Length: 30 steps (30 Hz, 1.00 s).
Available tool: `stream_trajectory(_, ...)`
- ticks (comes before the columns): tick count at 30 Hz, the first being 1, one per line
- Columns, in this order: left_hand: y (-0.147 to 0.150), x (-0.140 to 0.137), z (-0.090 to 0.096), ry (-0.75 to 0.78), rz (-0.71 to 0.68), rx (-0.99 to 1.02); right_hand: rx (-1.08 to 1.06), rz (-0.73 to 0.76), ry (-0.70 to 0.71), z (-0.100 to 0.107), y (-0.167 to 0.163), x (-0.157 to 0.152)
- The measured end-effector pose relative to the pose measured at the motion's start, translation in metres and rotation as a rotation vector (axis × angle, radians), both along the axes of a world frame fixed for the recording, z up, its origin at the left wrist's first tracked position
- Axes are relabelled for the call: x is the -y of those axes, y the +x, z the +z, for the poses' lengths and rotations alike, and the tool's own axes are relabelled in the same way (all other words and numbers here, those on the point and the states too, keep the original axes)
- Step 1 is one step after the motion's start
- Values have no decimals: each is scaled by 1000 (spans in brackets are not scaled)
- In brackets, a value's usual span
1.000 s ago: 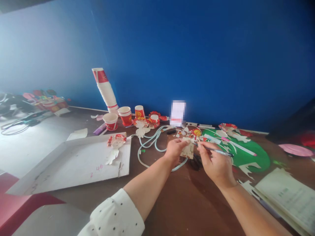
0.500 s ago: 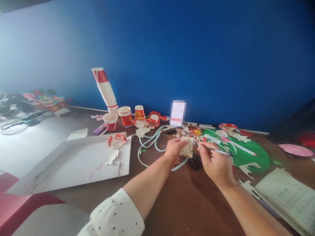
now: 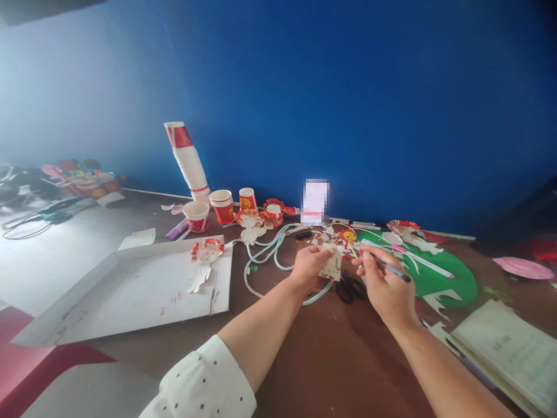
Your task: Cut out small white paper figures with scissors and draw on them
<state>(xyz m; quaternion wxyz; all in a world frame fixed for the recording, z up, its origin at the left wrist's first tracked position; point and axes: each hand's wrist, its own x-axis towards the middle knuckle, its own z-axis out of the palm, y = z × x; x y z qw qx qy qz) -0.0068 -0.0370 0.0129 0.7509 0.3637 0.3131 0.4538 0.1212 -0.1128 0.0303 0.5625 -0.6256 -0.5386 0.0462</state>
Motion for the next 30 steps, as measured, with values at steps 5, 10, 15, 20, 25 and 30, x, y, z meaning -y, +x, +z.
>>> stream_trajectory(5,1,4,0,9,-64,11,-279,103,-163,-4,1,-6)
stream_trajectory(10,1,7,3,11,-117,5,-473,156,-214,-7,-3,-7)
stream_trajectory(15,2,8,4,30,-113,-25,-529,129,-213,-4,-6,-7)
stream_trajectory(20,7,8,-1,26,-75,5,-580,128,-146,-7,-9,-8)
stream_trajectory(25,13,10,-8,22,-61,117,-694,73,-60,-19,-5,-14)
stream_trajectory(30,16,13,-9,-28,-44,172,-738,47,-13,-21,-10,-14)
